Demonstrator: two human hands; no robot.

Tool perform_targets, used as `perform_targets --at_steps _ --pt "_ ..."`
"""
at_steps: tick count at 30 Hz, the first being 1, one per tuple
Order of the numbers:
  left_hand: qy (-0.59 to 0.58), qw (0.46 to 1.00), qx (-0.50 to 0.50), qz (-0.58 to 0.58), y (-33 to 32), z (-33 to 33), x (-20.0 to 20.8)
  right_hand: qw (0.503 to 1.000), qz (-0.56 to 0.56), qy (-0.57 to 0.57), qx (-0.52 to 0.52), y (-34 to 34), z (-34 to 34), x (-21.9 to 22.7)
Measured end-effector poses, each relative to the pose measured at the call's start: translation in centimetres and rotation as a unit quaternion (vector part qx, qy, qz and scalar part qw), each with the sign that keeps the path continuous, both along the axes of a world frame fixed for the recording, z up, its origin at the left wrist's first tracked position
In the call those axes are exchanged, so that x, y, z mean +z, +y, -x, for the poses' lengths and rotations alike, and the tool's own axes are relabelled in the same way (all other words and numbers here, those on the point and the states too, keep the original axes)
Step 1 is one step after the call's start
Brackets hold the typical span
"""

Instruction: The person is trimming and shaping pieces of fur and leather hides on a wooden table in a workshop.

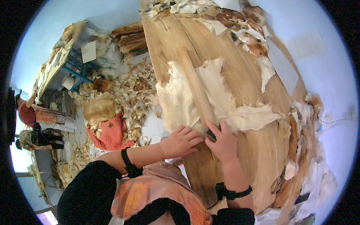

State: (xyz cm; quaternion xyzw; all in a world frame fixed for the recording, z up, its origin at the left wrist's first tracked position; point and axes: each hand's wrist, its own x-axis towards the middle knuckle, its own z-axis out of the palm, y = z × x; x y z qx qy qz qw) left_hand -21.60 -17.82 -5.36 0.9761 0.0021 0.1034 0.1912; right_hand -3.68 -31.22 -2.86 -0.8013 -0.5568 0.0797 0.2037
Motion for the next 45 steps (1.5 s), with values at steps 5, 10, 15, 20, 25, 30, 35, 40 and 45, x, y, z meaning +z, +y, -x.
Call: perform_targets --at_steps 5,10,15,20,25,30,35,40,45 --pt "0.009 0.999 0.011 0.043 0.2 0.0 0.4 0.99 -0.089 0.1 0.054 0.9 -2.6 0.9" --pt "-0.036 0.994 0.027 0.096 0.4 -0.3 0.3 0.691 -0.196 0.679 -0.15 3.0 -4.6 2.7" --pt "-0.068 0.995 0.035 0.071 0.3 -1.0 -0.2 0.9 -0.133 0.414 0.036 3.4 -2.8 -0.1" --pt "-0.057 0.998 0.028 0.026 0.7 -0.7 -0.2 0.951 -0.111 0.272 0.097 3.8 -1.5 -0.4" --pt "-0.052 0.998 0.036 0.005 0.5 -1.4 0.1 0.975 -0.117 0.16 0.102 3.4 -0.9 -1.7" --pt "-0.053 0.988 0.083 0.118 0.7 -2.1 -0.5 0.979 -0.098 0.147 0.101 2.8 -1.0 -1.7" --pt "-0.062 0.962 0.118 0.237 1.1 -1.9 -0.9 0.976 -0.087 0.163 0.117 1.9 -1.1 -1.4" --pt "-0.081 0.941 0.102 0.313 2.1 -1.4 -1.4 0.973 -0.088 0.175 0.12 2.1 -0.7 -1.0" --pt "-0.083 0.927 0.025 0.364 3.0 -1.1 -1.2 0.977 -0.093 0.166 0.099 4.7 -0.7 -0.9"
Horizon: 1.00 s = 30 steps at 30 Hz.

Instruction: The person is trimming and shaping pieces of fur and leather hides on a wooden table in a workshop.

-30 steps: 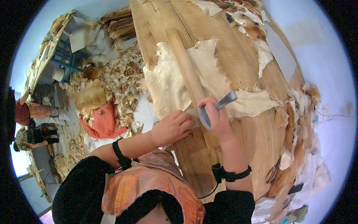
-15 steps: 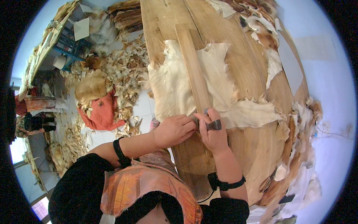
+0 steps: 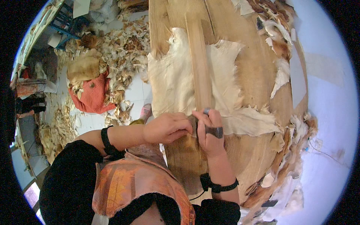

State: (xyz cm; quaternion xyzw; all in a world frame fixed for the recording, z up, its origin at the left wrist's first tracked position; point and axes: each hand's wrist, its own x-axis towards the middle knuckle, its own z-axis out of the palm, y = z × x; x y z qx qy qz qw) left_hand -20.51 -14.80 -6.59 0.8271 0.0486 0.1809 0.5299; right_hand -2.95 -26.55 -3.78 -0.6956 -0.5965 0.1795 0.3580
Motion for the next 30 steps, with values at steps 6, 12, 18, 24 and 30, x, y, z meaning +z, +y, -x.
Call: perform_targets --at_steps 6,12,18,24,30 --pt "-0.048 0.996 -0.02 0.078 0.9 0.3 -0.3 1.0 -0.026 0.001 0.007 2.3 -0.5 -0.7" --pt "-0.073 0.99 -0.038 0.113 1.5 0.5 0.3 1.0 -0.018 0.001 -0.007 5.3 -0.7 -0.5" --pt "-0.09 0.978 -0.028 0.188 2.2 1.2 2.1 0.998 -0.053 -0.037 -0.005 8.1 -1.2 -0.8" --pt "-0.082 0.971 -0.028 0.224 3.7 2.7 4.3 0.997 -0.079 -0.021 -0.007 12.1 -2.1 -1.3" --pt "-0.105 0.944 -0.074 0.304 6.7 3.9 6.9 0.996 -0.082 -0.016 -0.023 16.6 -3.3 -2.3"
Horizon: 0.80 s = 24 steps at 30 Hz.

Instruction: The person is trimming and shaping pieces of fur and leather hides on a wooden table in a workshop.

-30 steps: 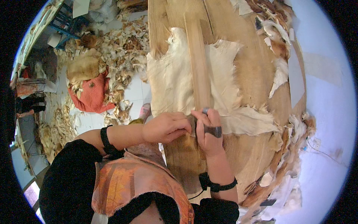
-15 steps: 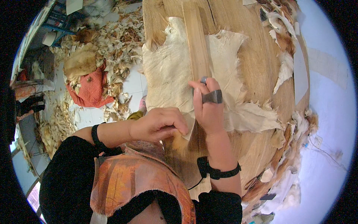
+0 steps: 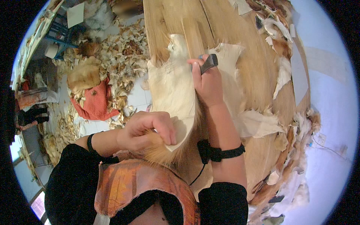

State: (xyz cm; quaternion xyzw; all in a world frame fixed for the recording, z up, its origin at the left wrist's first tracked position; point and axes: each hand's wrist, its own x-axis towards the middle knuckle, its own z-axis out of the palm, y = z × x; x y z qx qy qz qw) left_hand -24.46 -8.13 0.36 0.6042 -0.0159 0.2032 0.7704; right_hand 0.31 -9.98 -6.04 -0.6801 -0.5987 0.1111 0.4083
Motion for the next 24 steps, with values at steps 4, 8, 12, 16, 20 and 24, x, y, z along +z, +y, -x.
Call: perform_targets --at_steps 4,8,12,16,20,24 --pt "-0.032 0.998 -0.043 0.03 3.5 0.5 2.1 1.0 -0.013 -0.002 -0.016 3.8 -0.9 -0.5" --pt "-0.079 0.988 -0.119 0.062 9.5 0.7 5.1 1.0 -0.026 -0.016 -0.009 8.2 -1.6 -0.2" --pt "-0.084 0.978 -0.166 0.097 15.7 0.7 7.6 0.999 0.018 0.034 -0.028 10.2 -1.6 0.7" --pt "-0.201 0.941 -0.063 0.264 26.1 0.5 3.5 0.996 0.063 0.042 -0.043 9.6 -1.4 0.9" --pt "-0.105 0.955 0.125 0.249 31.5 0.2 6.0 0.995 0.082 0.058 -0.014 8.5 -1.5 1.7" --pt "-0.058 0.949 0.175 0.257 35.2 -4.3 7.2 0.985 0.089 0.127 -0.073 9.2 -1.2 1.8"
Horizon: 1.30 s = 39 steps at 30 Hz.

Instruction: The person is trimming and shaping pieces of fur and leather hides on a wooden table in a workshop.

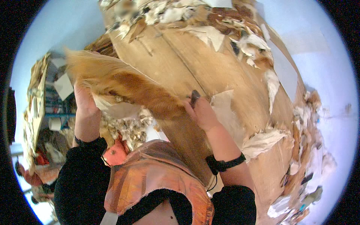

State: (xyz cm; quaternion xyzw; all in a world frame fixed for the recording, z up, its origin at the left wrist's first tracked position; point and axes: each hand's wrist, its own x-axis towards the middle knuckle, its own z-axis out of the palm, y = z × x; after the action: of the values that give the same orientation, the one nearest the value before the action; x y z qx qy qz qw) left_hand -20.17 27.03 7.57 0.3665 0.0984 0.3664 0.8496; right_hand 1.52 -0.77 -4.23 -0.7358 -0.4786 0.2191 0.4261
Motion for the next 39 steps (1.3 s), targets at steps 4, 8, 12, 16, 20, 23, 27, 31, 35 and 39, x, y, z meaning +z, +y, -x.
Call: perform_targets --at_steps 4,8,12,16,20,23,27,31,35,39 --pt "0.041 0.999 0.008 -0.008 1.4 -4.7 3.3 0.997 0.018 -0.066 -0.032 1.3 -0.8 -2.7" --pt "0.175 0.983 0.053 -0.022 5.9 -10.3 3.6 0.997 0.047 -0.035 -0.052 0.8 -0.6 -1.1" --pt "0.041 0.988 -0.078 -0.123 20.6 -8.6 5.4 0.997 0.065 0.001 0.045 1.7 0.8 0.8" --pt "0.037 0.979 0.122 -0.157 9.2 -16.4 11.2 0.995 -0.096 0.036 -0.014 -0.6 1.0 -1.5" --pt "0.11 0.837 0.266 -0.466 0.2 -17.5 7.8 0.983 -0.023 0.11 -0.147 -10.4 2.1 3.4" --pt "0.175 0.808 0.127 -0.548 -5.6 -15.5 2.1 0.967 0.08 -0.092 -0.223 -19.0 5.3 4.3" --pt "0.155 0.763 -0.131 -0.614 -15.3 -12.5 -4.4 0.927 0.217 -0.179 -0.249 -25.5 10.6 3.6" --pt "0.061 0.632 -0.286 -0.718 -24.0 -10.8 -6.3 0.912 0.299 -0.181 -0.217 -29.4 12.9 3.1" --pt "-0.004 0.503 -0.335 -0.797 -29.0 -11.4 -7.8 0.891 0.22 -0.17 -0.359 -36.9 14.0 4.5" --pt "0.007 0.515 -0.253 -0.819 -32.8 -12.5 -8.4 0.774 0.223 -0.156 -0.572 -48.9 17.0 4.1"
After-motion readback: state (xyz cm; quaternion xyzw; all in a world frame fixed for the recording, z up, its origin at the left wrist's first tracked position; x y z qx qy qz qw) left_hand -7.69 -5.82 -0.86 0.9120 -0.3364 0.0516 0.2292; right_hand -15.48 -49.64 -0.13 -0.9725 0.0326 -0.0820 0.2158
